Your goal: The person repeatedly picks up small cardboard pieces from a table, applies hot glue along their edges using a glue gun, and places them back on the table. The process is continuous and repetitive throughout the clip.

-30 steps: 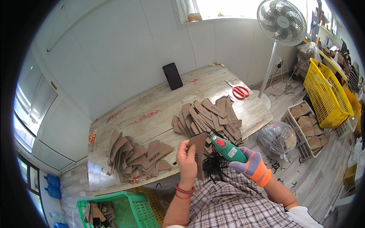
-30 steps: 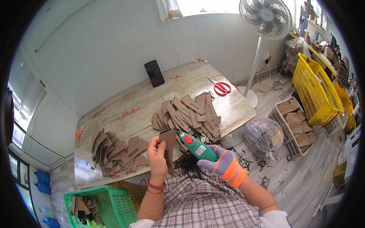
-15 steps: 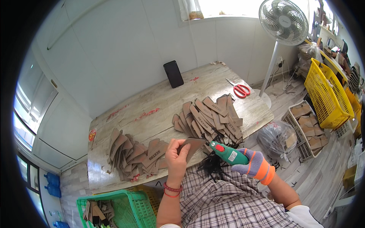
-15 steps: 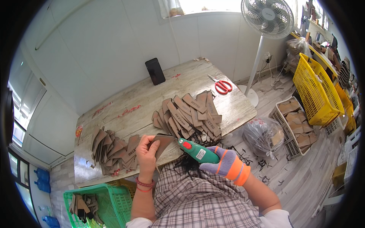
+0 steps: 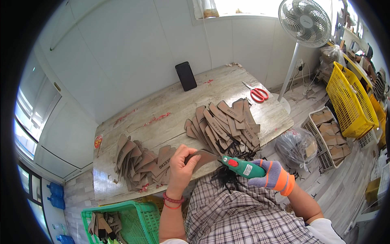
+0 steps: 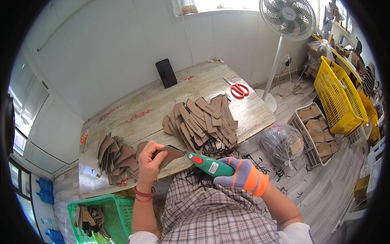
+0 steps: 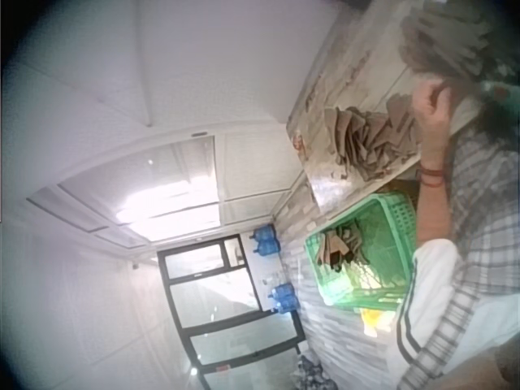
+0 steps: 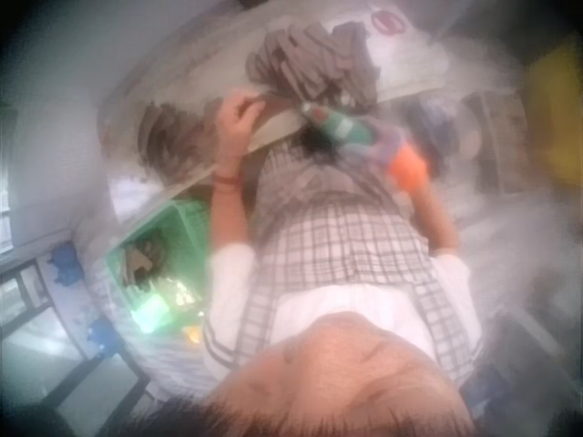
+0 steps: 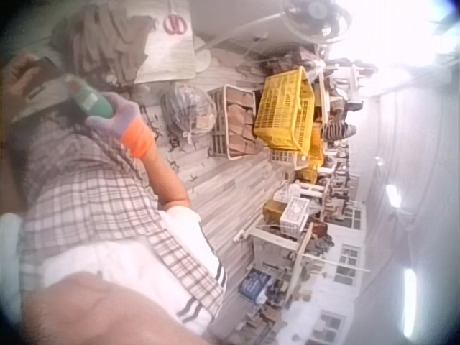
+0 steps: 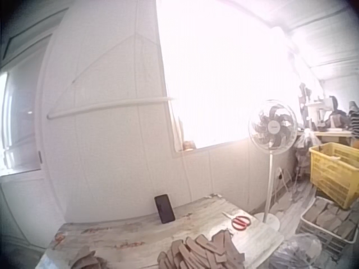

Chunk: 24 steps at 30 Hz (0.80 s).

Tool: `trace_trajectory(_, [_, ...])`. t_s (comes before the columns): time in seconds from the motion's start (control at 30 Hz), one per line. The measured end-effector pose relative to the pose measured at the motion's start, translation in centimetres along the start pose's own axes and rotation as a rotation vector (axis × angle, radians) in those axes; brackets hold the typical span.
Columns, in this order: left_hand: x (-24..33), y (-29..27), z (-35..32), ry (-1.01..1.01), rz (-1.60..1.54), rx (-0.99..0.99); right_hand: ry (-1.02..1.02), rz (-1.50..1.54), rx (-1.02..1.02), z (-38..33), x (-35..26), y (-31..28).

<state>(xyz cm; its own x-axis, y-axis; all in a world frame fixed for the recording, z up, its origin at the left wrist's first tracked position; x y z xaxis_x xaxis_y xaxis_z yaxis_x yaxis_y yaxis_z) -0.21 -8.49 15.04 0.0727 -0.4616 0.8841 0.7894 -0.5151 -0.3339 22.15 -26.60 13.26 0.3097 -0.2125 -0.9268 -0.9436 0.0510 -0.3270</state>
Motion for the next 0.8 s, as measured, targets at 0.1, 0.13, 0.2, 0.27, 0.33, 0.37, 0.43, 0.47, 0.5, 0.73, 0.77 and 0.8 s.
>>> trace_trajectory(0.1, [0.2,-0.1,0.1,-0.027,-0.007,-0.041,0.015,-0.023,-0.010,0.0,-0.2,0.0])
trace_trajectory(0.13, [0.3,-0.2,0.0,-0.024,0.000,-0.049,0.018,-0.034,-0.014,0.0,-0.3,0.0])
trace_trajectory(0.2, [0.4,-0.3,0.0,-0.018,0.013,-0.067,0.014,-0.020,-0.025,0.0,-0.5,0.0])
trace_trajectory(0.27, [0.3,-0.5,0.0,0.012,0.055,-0.089,0.010,-0.015,-0.030,0.1,-0.5,0.1])
trace_trajectory(0.33, [0.4,-0.6,0.0,0.022,0.088,-0.111,0.005,-0.018,-0.029,0.1,-0.3,0.2])
trace_trajectory(0.37, [0.7,-0.6,0.0,0.016,0.100,-0.122,-0.011,-0.023,-0.028,0.2,-0.2,0.3])
trace_trajectory(0.43, [0.7,-0.5,0.0,0.012,0.110,-0.141,-0.041,-0.031,-0.024,0.3,0.0,0.4])
trace_trajectory(0.47, [0.6,-0.3,0.1,0.014,0.107,-0.148,-0.025,-0.010,-0.028,0.3,0.0,0.5])
trace_trajectory(0.5, [0.5,-0.2,0.2,0.016,0.104,-0.156,-0.010,0.012,-0.031,0.3,-0.1,0.5])
trace_trajectory(0.73, [1.0,0.1,-0.2,-0.006,0.127,-0.220,-0.008,0.060,-0.052,0.6,-0.3,0.9])
trace_trajectory(0.77, [0.8,0.2,-0.2,-0.006,0.141,-0.231,0.008,0.053,-0.055,0.6,-0.5,1.0])
trace_trajectory(0.8, [0.7,0.2,-0.3,-0.006,0.156,-0.243,0.025,0.045,-0.057,0.7,-1.0,1.2])
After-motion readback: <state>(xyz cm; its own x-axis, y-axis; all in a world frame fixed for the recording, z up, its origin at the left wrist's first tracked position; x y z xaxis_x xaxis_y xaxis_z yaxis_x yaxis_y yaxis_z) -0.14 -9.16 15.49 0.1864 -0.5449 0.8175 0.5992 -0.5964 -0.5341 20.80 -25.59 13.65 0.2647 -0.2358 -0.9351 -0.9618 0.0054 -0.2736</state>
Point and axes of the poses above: each hand's wrist, its own z-axis towards the middle knuckle, its own y-axis out of the palm, x = y × z, the point moved 2 cm from there along z, towards the middle knuckle, and after that the axes turned 4 degrees about -x, right-handed, at the moved point
